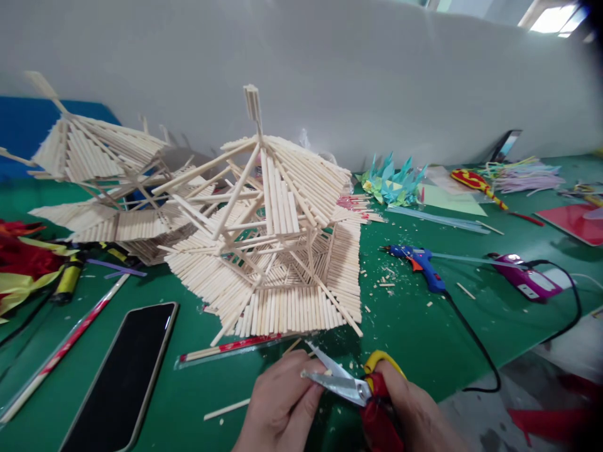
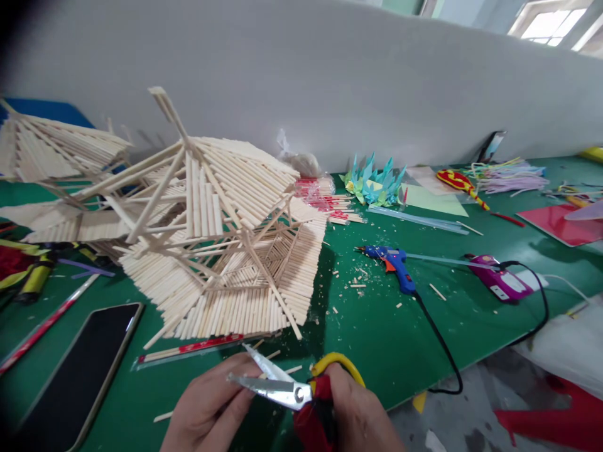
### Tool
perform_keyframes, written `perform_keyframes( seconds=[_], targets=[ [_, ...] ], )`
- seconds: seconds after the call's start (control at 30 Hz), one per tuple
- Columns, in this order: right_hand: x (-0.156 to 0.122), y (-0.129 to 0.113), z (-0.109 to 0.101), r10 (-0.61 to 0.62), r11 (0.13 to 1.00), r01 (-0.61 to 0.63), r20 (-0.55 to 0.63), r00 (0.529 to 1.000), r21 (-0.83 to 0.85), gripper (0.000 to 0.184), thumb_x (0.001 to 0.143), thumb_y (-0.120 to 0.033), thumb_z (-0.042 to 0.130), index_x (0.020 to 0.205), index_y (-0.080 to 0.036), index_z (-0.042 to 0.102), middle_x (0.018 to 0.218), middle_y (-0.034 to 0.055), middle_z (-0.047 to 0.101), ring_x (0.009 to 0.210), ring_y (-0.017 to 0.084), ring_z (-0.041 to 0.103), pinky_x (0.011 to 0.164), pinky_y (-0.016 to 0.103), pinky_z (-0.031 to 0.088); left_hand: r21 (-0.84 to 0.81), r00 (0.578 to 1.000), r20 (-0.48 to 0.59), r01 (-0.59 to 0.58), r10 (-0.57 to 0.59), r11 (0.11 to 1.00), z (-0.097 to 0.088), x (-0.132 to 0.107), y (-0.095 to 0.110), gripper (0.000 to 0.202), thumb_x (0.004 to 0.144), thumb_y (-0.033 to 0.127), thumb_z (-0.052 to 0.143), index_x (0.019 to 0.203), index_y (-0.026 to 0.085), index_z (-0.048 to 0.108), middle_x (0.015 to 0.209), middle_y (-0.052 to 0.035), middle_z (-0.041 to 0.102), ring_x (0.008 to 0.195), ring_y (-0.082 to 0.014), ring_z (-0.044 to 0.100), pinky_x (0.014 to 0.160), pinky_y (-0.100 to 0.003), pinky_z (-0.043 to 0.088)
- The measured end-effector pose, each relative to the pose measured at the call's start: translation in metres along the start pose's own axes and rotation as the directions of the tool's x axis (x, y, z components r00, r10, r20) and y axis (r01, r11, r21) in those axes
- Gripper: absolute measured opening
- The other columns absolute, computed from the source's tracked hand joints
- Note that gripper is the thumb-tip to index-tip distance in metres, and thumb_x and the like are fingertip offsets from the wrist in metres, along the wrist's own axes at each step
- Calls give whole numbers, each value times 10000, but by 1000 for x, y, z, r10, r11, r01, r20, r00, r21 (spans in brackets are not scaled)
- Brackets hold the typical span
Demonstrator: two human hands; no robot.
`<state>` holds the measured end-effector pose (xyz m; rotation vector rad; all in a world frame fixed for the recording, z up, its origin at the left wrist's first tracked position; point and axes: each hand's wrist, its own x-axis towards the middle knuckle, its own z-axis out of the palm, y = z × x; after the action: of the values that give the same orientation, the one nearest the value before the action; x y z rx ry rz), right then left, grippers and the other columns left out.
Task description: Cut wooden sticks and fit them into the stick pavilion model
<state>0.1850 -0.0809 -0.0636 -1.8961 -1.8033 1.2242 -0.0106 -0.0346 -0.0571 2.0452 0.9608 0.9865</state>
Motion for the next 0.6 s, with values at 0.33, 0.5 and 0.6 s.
perform_keyframes(
  seconds=[0.33,0.5,0.6],
  targets=[
    [-2,8,9,-6,1000,6,16,1000,11,98,701,-238,502,777,-210,447,711,8,637,648,146,577,545,200,390,113,993,-104,-51,63,992,-1,1,2,192,766,39,496,829,200,581,651,12,582,683,-136,619,615,-172,475],
    [-1,15,11,15,997,-20,-55,998,-73,192,646,-226,512,823,-205,441,694,28,651,618,168,589,525,217,408,-27,986,-159,54,-57,998,3,6,5,184,780,63,494,789,218,593,632,32,568,573,-105,578,541,-147,453],
    [1,17,13,1,997,-11,-133,991,-76,243,631,-213,530,865,-212,463,696,19,655,606,160,596,539,214,428,-143,981,-123,132,-150,981,4,4,2,181,788,84,498,800,225,611,662,26,592,572,-105,570,538,-151,452]
  ],
)
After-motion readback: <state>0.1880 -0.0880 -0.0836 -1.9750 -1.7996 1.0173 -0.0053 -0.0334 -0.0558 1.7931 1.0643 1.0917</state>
